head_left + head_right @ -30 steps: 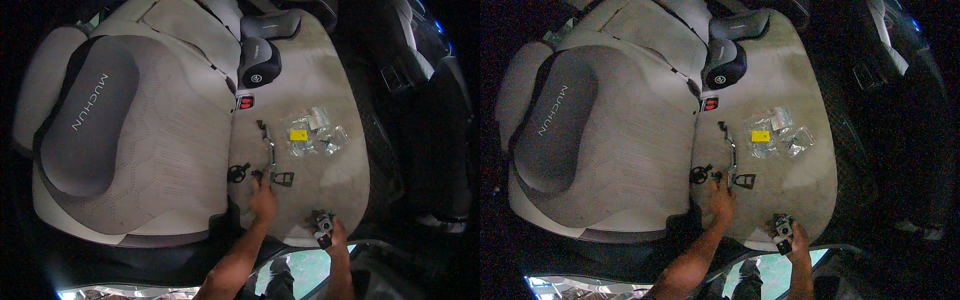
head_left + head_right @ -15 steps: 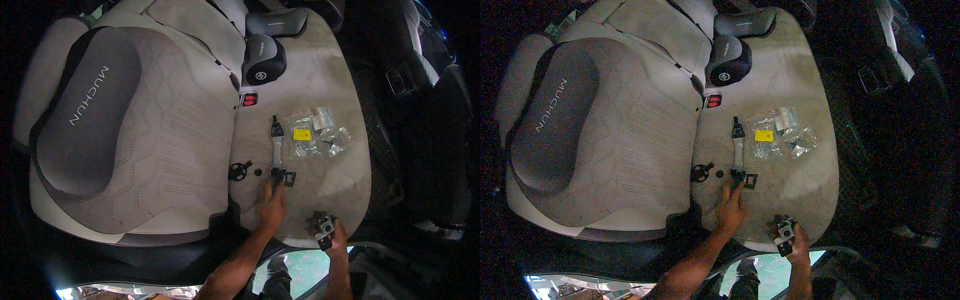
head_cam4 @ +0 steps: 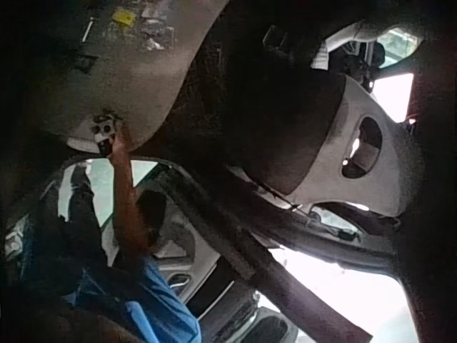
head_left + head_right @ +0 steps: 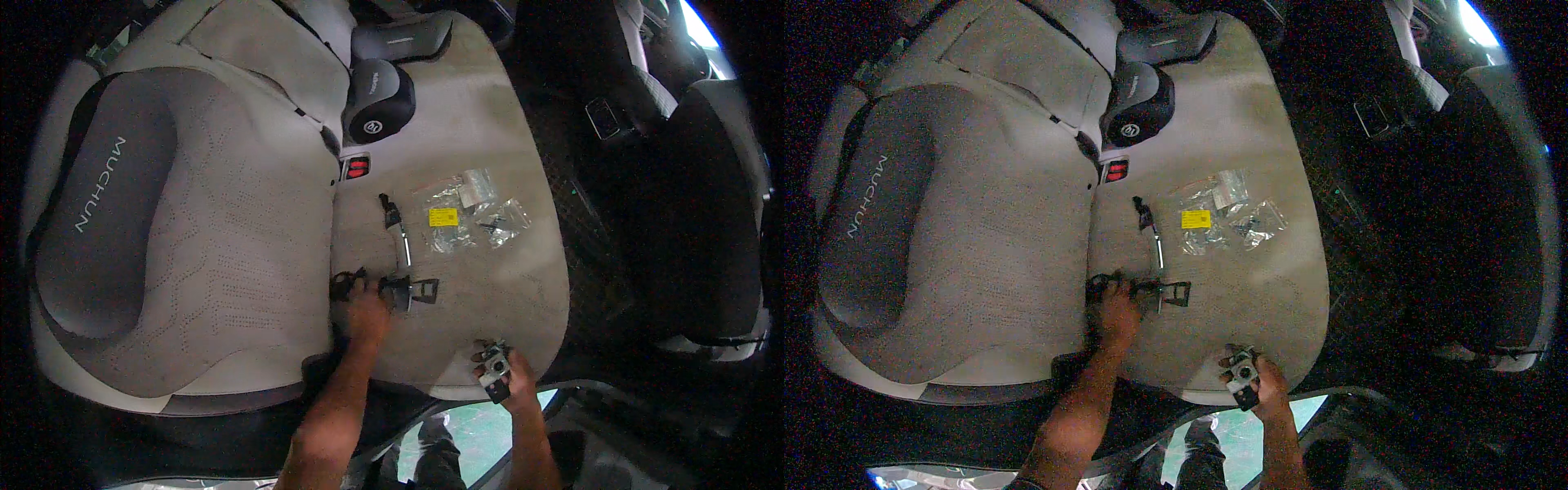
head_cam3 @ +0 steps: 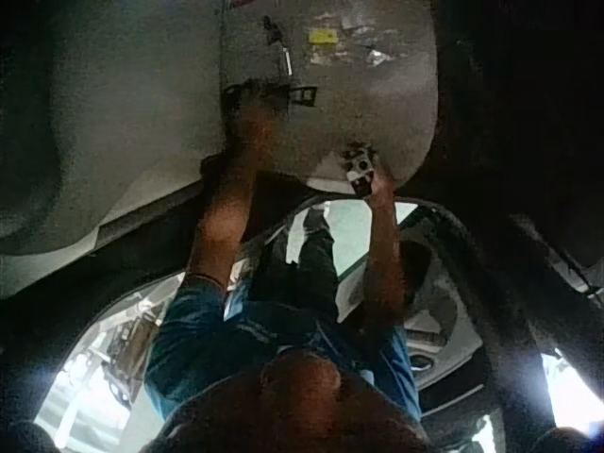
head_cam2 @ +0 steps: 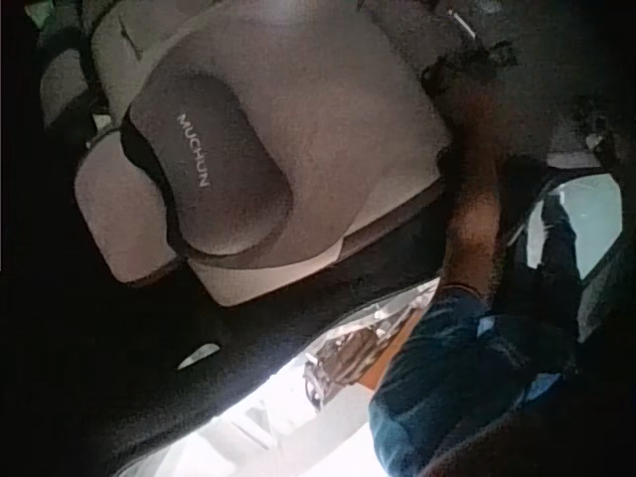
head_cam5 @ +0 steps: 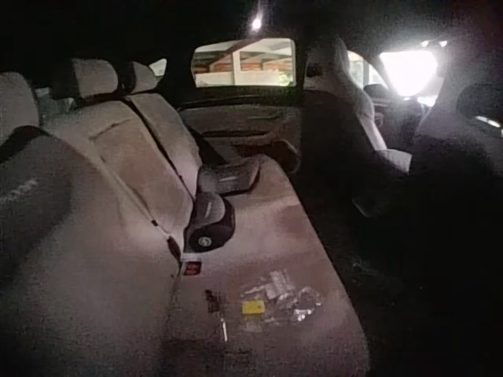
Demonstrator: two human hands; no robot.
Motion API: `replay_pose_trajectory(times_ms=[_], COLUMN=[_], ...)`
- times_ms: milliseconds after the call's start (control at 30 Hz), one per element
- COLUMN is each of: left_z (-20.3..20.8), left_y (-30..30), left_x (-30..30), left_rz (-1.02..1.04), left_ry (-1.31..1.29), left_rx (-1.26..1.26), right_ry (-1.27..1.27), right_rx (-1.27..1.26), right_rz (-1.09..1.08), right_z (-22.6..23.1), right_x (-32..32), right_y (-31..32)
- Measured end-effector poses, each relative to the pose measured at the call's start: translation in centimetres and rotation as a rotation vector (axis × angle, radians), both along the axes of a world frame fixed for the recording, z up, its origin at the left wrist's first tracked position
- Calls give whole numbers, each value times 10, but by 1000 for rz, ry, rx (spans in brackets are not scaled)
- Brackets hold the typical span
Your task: The person retrieves a small component from the back seat of a white sedan, then walks to a disassembled car bumper lying on the workshop floor. Using a screwdriver, the person works on the interior of the bumper, manipulating clips and wiring near the center section.
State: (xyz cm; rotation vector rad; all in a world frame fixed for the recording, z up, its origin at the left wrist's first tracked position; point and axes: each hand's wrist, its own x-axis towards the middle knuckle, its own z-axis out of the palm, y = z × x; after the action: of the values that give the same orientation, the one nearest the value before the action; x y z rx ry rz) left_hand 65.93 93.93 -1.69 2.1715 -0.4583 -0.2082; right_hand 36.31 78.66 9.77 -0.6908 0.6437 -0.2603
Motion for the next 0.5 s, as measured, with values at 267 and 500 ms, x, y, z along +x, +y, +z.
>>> replay_pose_trajectory(times_ms=[267, 500], left_z=[24, -2], left_y=[9, 27], left_x=[-8, 26], left_rz=[-46, -13], left_ry=[-201, -303], left_rx=[604, 583], right_ry=[26, 41], right_rx=[17, 66], right_rz=[-11, 4], right_z=[-5, 1], right_x=[-3, -1], right_y=[-2, -5])
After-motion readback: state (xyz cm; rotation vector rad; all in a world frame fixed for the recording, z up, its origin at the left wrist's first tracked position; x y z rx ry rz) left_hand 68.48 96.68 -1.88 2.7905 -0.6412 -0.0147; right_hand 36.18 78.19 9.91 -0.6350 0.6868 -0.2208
